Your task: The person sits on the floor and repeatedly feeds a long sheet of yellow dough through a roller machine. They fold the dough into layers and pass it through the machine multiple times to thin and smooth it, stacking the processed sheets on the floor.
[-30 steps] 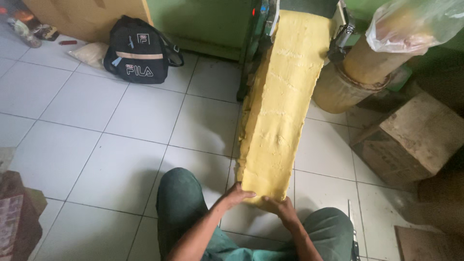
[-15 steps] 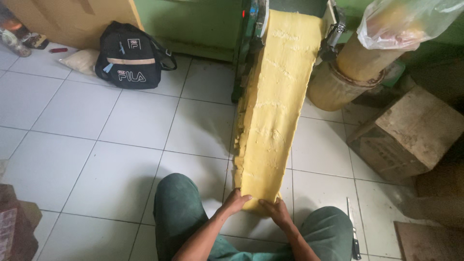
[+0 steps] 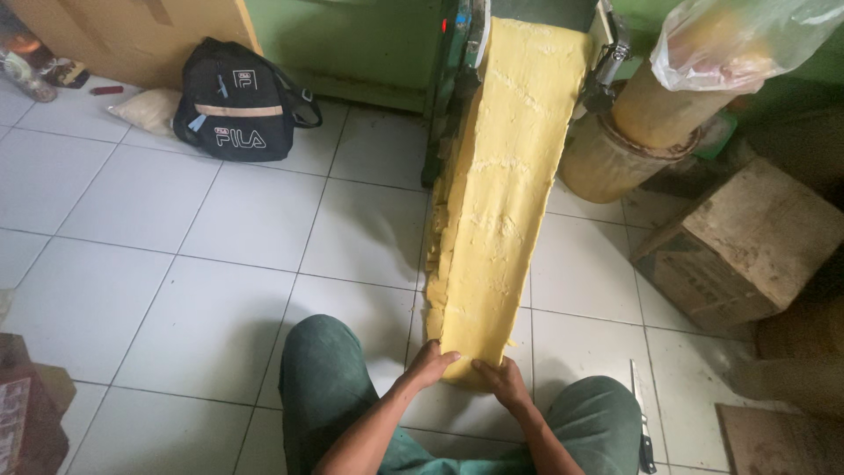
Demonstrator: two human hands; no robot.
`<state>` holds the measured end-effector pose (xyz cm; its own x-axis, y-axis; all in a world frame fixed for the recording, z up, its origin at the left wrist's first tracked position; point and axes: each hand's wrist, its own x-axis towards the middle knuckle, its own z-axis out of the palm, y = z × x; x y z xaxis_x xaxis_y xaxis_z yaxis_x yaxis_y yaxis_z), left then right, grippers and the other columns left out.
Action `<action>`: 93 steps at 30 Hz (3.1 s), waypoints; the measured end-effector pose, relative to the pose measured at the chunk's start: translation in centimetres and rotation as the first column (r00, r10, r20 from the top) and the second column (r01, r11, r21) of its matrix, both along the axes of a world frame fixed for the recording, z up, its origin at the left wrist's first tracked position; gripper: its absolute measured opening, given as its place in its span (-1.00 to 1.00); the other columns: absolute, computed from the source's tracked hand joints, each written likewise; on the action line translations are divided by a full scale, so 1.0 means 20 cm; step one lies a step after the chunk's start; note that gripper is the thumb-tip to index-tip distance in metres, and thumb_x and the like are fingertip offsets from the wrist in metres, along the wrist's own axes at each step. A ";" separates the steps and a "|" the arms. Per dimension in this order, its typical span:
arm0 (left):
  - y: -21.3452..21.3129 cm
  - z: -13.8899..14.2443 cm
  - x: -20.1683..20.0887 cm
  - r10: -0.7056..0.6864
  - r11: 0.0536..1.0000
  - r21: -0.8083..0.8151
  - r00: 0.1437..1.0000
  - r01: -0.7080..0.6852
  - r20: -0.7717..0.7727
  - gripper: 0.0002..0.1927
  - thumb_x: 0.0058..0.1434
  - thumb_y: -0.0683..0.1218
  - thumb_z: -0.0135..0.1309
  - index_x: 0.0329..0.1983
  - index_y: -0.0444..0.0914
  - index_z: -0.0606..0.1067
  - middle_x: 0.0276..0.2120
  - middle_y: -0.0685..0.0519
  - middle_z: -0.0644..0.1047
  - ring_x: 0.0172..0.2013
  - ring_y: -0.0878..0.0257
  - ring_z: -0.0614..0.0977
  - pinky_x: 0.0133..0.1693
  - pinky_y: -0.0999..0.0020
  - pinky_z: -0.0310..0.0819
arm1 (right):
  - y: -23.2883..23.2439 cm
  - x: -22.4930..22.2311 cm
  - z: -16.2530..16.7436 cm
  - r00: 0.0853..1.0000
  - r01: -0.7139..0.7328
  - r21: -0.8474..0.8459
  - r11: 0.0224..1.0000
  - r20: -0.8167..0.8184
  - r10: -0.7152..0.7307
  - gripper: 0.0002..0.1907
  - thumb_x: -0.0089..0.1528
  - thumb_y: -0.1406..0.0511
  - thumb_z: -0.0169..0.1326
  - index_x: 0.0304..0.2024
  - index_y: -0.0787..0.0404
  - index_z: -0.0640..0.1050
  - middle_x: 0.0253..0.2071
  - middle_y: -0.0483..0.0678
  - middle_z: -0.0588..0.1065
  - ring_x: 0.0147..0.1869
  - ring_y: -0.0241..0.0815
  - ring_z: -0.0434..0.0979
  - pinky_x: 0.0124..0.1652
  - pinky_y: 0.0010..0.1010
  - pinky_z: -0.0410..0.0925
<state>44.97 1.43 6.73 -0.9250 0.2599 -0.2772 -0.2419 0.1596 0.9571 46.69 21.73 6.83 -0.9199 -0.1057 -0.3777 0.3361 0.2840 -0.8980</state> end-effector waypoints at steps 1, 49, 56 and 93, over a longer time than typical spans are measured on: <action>0.00 0.00 0.00 0.004 1.000 0.008 1.000 -0.004 0.003 -0.60 0.24 -0.07 0.11 0.12 -0.33 0.52 -0.07 -0.11 0.67 -0.05 0.09 0.69 0.02 0.22 0.51 | 0.00 -0.01 0.00 1.000 0.007 0.002 1.000 0.009 -0.007 -0.67 0.26 0.23 0.19 -0.09 0.39 0.64 -0.29 -0.02 0.64 -0.26 -0.25 0.59 -0.24 -0.36 0.47; -0.22 0.13 -0.10 -0.536 0.842 -0.020 0.833 0.539 -0.136 -0.34 0.20 0.06 0.23 0.34 -0.23 0.40 0.22 -0.05 0.53 0.25 0.11 0.50 0.25 0.25 0.33 | 0.21 -0.03 0.43 0.853 -0.519 0.143 0.843 0.028 0.521 -0.38 0.14 0.14 0.35 0.17 0.30 0.52 0.07 0.06 0.64 0.21 -0.06 0.60 0.19 -0.24 0.39; -0.28 0.14 -0.14 -0.511 0.859 0.160 0.836 0.487 0.199 -0.23 0.09 0.10 0.34 0.35 -0.16 0.35 0.21 0.06 0.52 0.22 0.24 0.49 0.23 0.32 0.33 | 0.15 0.00 0.42 0.837 -0.536 0.217 0.816 0.014 0.546 -0.42 0.22 0.07 0.18 0.19 0.27 0.50 0.11 0.05 0.62 0.25 -0.10 0.58 0.22 -0.27 0.38; -0.03 0.03 -0.20 -0.090 0.995 -0.078 0.947 0.069 -0.309 -0.54 0.14 -0.11 0.21 0.12 -0.33 0.49 -0.04 -0.19 0.62 -0.01 -0.03 0.65 0.02 0.16 0.50 | 0.00 -0.25 0.09 0.991 -0.121 0.008 0.993 -0.054 0.121 -0.52 0.25 0.12 0.19 0.09 0.31 0.60 0.04 0.05 0.64 0.19 -0.16 0.56 0.20 -0.29 0.36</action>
<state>40.98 0.85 7.35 -0.9449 0.3273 0.0023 0.0824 0.2311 0.9694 41.61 21.82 8.64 -0.9196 -0.2162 -0.3279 0.2494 0.3234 -0.9128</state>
